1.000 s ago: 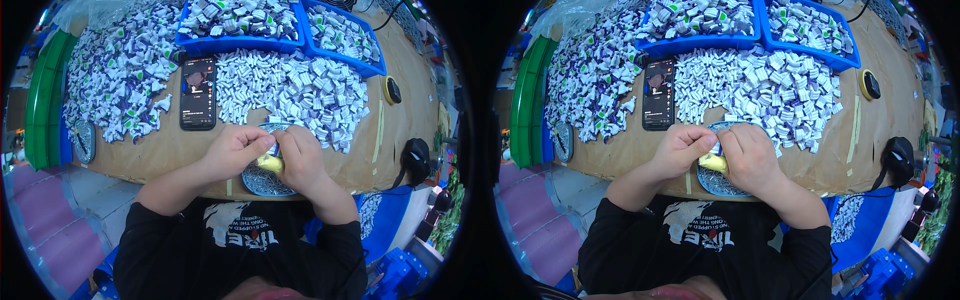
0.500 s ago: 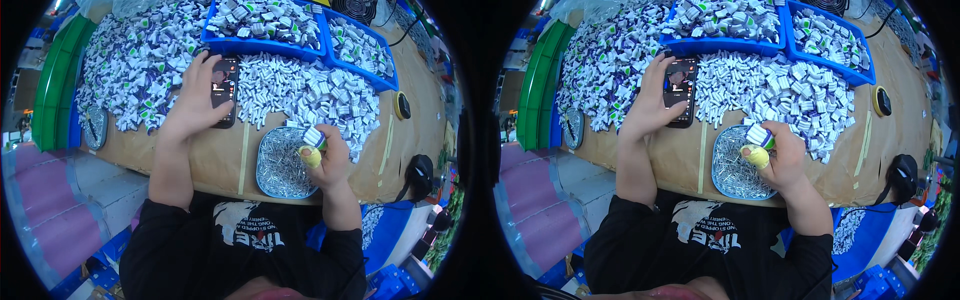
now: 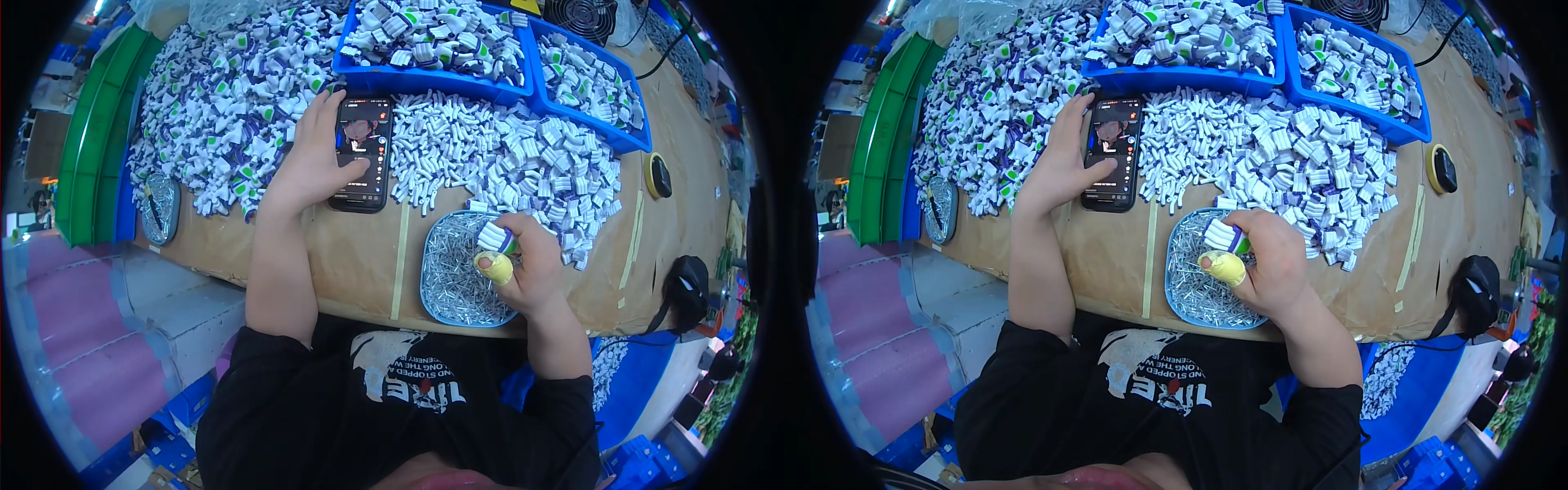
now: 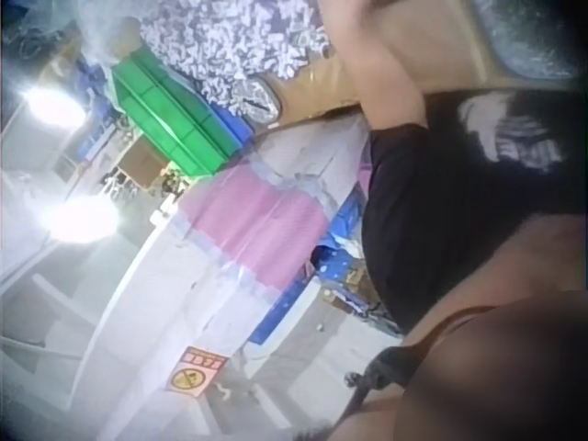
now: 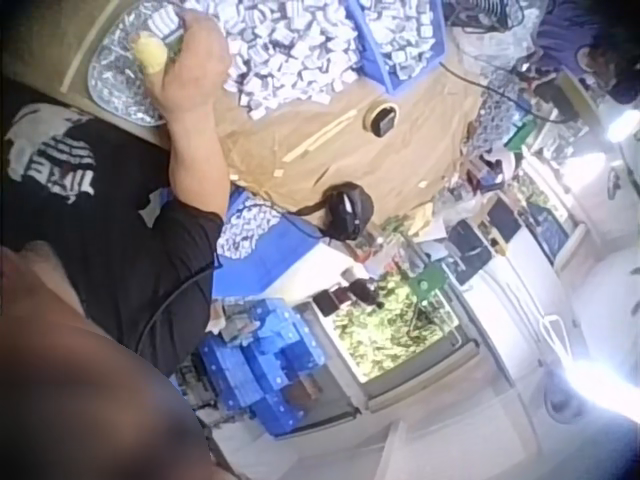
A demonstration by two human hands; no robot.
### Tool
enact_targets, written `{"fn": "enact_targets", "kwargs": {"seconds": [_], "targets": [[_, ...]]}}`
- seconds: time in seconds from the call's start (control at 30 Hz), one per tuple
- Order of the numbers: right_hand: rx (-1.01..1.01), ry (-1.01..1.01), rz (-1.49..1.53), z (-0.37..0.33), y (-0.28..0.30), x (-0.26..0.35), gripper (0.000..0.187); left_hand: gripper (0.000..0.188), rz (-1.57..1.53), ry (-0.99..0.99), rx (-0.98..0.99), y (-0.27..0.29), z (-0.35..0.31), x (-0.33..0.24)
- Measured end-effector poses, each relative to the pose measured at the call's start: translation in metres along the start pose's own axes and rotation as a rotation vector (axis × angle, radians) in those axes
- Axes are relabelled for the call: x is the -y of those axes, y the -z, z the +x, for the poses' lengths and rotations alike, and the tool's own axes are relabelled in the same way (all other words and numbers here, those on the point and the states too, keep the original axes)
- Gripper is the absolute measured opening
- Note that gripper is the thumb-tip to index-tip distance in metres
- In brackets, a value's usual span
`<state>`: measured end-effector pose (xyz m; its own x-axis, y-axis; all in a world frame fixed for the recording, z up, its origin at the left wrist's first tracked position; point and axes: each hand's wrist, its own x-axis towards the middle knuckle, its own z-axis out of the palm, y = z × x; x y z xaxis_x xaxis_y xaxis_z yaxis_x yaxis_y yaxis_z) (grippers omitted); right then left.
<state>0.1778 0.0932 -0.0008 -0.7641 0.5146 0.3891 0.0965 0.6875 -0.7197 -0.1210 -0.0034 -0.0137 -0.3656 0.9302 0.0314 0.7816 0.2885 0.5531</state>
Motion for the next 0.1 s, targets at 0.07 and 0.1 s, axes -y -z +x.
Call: {"fn": "enact_targets", "kwargs": {"seconds": [0.07, 0.1], "targets": [[0.014, 0.007, -0.023, -0.0006, -0.0004, -0.001, 0.04, 0.093, 0.008, -0.013, 0.008, 0.0009, 0.0003, 0.0013], [0.014, 0.006, -0.022, -0.0006, -0.0012, -0.0008, 0.04, 0.092, 0.017, -0.024, 0.014, 0.0022, -0.0001, 0.0029]]}}
